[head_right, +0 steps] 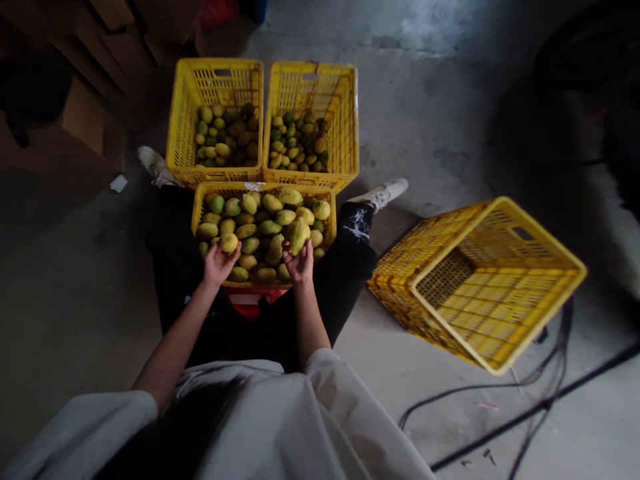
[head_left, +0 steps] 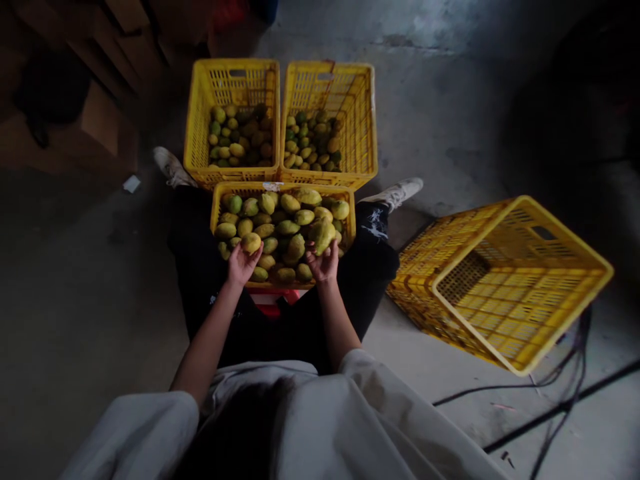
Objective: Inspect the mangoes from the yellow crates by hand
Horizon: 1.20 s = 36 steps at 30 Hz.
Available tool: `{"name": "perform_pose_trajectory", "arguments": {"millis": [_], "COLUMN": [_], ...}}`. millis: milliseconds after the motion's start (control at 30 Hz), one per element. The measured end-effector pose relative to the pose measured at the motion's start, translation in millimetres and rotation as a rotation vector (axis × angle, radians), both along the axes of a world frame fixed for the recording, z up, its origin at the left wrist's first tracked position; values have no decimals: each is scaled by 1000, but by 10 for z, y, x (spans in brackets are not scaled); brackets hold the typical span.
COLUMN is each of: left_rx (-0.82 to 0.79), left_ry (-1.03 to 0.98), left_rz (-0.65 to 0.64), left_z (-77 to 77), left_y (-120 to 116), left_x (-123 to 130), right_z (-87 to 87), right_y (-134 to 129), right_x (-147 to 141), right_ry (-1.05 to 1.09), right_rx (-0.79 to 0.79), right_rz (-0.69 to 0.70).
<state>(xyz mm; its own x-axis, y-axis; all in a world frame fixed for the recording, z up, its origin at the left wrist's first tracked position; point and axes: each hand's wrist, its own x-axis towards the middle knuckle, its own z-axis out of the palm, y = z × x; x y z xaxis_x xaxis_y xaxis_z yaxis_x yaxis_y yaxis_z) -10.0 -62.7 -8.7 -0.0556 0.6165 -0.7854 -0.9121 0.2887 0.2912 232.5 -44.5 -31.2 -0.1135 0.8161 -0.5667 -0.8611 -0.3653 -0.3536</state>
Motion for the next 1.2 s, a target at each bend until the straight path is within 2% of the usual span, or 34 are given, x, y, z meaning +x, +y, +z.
{"name": "perform_pose_trajectory", "arguments": {"millis": [100, 233, 333, 633, 833, 933, 1200], "left_rx": [-15, 2, 1, -44, -32, -26, -70], "left_ry": [4, 22, 24, -11, -37, -24, 2], "left_rz": [19, 32, -8, -57, -99, -97, -122], "left_z": [-22, -29, -8, 86, 148, 161, 114], "left_y": [-9, -18, -7, 6, 15, 23, 13], "left_x": [-9, -18, -2, 52, 55, 58, 56], "right_z": [21, 6, -9, -74, -7, 24, 67], "right_y": [-7, -15, -21, -57, -15, -10, -41], "right_x": [-38, -40, -23, 62, -10, -34, -81], "right_ry": [-5, -33, -45, 100, 167, 150, 9], "right_rx": [-22, -53, -21, 127, -1, -31, 46], "right_rz": [-109, -59, -12, -75, -80, -79, 20]}}
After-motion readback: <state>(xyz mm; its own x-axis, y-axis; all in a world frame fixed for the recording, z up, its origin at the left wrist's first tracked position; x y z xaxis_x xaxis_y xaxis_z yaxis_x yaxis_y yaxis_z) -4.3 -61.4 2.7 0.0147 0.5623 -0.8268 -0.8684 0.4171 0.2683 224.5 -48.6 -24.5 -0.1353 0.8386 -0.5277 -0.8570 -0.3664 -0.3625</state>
